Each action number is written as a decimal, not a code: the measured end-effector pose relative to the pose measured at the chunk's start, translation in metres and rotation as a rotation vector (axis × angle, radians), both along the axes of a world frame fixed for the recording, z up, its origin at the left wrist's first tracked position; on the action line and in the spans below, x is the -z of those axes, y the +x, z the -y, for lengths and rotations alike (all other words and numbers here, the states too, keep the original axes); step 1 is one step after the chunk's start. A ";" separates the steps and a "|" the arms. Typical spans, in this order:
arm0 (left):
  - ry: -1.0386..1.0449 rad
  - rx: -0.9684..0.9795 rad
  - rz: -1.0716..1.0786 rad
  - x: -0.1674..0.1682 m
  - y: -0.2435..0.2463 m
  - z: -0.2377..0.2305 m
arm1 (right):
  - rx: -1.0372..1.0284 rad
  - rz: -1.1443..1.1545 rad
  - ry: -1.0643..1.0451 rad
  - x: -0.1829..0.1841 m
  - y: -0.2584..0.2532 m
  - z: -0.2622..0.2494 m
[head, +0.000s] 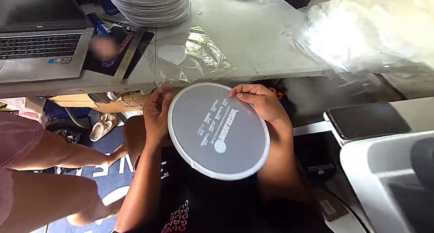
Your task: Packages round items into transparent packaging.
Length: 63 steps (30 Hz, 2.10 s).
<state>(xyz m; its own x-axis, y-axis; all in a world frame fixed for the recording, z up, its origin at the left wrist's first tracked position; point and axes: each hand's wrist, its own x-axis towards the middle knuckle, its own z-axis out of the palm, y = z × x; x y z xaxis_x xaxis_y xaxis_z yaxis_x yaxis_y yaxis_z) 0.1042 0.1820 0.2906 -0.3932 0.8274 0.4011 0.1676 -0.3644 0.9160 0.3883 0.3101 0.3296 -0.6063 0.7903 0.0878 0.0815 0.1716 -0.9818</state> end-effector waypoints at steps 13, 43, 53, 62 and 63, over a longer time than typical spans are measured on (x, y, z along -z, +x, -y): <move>-0.094 -0.283 -0.209 0.010 0.020 -0.003 | 0.366 -0.264 -0.045 0.016 -0.051 0.026; -0.008 -0.329 -0.843 0.011 -0.002 0.025 | 0.163 0.446 0.853 0.000 -0.039 -0.060; 0.237 -0.295 -0.937 0.006 -0.013 0.011 | 0.067 0.344 0.798 -0.007 -0.032 -0.085; 0.615 -0.249 -0.712 -0.032 -0.015 0.013 | -0.031 -0.157 0.718 -0.015 -0.023 -0.086; 0.648 -0.245 -0.662 -0.044 -0.013 0.016 | -0.088 -0.318 0.689 -0.023 -0.023 -0.080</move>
<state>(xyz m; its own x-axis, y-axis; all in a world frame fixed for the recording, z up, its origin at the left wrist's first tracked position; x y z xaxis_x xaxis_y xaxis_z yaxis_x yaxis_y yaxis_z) 0.0911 0.1662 0.3343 -0.0546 0.2918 0.9549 0.7178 -0.6533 0.2407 0.3653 0.3904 0.3525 -0.5276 0.4437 0.7244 -0.2290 0.7469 -0.6243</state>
